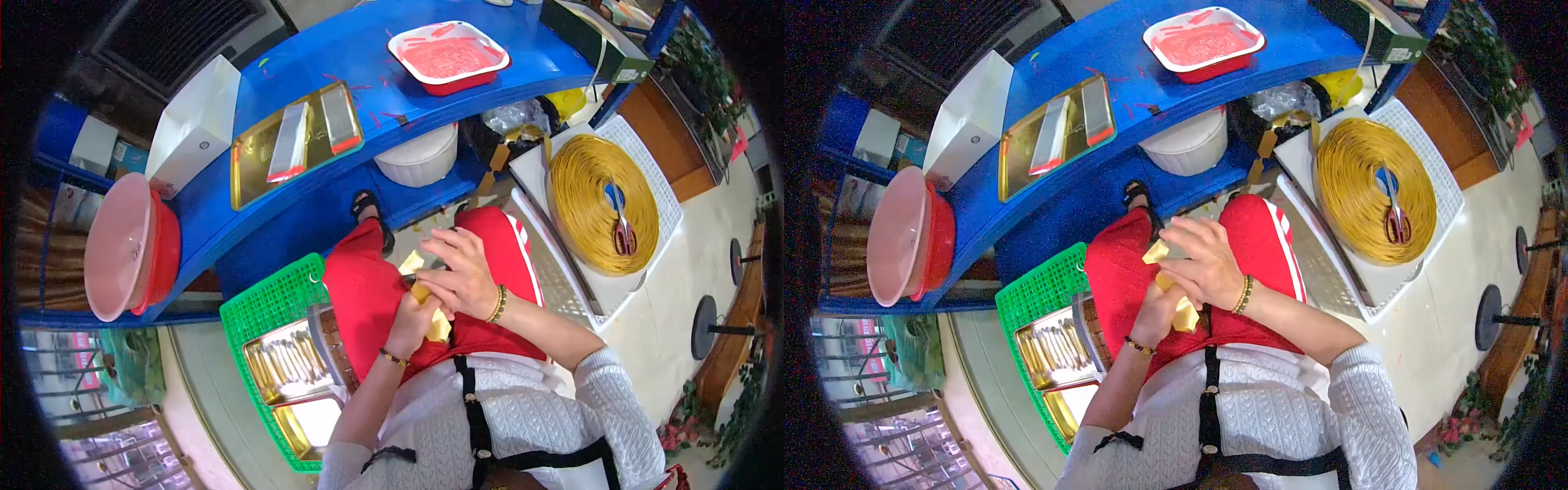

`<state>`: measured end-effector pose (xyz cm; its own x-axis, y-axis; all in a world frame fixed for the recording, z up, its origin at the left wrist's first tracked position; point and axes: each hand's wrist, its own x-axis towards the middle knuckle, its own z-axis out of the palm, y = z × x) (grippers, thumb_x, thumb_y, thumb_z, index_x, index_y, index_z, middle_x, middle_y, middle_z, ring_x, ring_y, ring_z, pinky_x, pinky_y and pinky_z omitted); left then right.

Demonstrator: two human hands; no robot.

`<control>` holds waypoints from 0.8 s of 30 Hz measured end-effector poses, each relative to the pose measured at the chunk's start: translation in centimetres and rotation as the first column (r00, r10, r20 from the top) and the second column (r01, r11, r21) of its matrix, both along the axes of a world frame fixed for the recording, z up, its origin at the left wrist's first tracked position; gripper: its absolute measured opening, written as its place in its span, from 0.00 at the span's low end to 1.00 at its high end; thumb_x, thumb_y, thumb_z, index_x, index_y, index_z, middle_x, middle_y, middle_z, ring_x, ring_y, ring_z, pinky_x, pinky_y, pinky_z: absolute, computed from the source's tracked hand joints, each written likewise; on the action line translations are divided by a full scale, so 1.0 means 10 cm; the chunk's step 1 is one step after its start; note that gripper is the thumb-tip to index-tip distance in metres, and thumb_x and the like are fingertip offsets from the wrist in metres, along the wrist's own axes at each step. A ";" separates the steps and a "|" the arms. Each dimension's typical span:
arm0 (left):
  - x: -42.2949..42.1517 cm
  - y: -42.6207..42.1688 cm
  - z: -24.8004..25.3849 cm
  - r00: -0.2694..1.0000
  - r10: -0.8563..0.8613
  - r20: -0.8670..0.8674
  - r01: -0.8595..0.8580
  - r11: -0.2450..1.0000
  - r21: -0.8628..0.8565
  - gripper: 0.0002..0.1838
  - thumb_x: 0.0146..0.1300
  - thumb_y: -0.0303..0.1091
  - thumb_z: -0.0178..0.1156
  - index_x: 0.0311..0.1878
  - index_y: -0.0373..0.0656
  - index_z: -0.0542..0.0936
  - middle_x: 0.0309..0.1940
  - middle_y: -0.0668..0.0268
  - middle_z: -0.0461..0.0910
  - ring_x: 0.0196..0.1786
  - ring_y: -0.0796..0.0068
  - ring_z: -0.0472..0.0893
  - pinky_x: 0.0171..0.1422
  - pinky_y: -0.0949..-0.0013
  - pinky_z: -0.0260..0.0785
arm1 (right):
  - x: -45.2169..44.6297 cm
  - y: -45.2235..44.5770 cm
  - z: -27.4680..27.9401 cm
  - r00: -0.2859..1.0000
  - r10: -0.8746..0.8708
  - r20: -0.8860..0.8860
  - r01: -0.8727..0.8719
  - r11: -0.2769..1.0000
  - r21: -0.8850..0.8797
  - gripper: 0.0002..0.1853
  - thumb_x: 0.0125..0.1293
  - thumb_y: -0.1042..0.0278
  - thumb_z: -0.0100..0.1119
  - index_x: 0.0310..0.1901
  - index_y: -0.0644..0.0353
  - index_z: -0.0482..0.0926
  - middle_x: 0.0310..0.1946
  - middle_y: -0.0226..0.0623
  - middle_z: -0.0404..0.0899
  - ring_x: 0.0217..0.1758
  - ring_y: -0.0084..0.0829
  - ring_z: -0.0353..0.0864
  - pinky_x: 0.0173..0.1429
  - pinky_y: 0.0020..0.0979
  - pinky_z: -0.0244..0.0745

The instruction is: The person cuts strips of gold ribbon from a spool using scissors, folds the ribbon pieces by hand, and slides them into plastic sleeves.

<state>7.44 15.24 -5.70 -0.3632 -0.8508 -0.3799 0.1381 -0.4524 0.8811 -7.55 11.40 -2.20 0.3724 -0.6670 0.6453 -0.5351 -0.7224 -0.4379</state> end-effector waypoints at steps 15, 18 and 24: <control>-0.03 -0.03 0.11 0.992 0.095 -0.078 -0.091 0.994 0.055 0.11 0.56 0.24 0.54 0.44 0.40 0.72 0.35 0.70 0.76 0.35 0.81 0.76 0.37 0.77 0.70 | -0.09 0.15 0.01 0.981 0.086 0.175 -0.125 0.967 0.223 0.03 0.51 0.72 0.59 0.29 0.57 0.75 0.42 0.35 0.74 0.54 0.43 0.69 0.56 0.43 0.61; -0.02 -0.04 0.12 0.994 0.094 -0.056 -0.092 0.995 0.026 0.13 0.55 0.23 0.55 0.45 0.40 0.72 0.36 0.70 0.76 0.36 0.81 0.76 0.38 0.76 0.70 | -0.09 0.11 0.07 0.983 0.107 0.152 -0.139 0.967 0.214 0.03 0.53 0.72 0.58 0.29 0.57 0.74 0.41 0.35 0.74 0.53 0.42 0.70 0.55 0.42 0.62; -0.02 -0.05 0.10 0.954 0.174 -0.245 -0.144 0.980 0.134 0.15 0.54 0.22 0.57 0.46 0.39 0.72 0.39 0.70 0.76 0.39 0.80 0.76 0.41 0.75 0.70 | -0.05 0.25 0.19 0.996 0.076 0.044 -0.081 0.987 0.136 0.04 0.53 0.70 0.60 0.29 0.56 0.75 0.32 0.32 0.76 0.44 0.33 0.76 0.55 0.41 0.62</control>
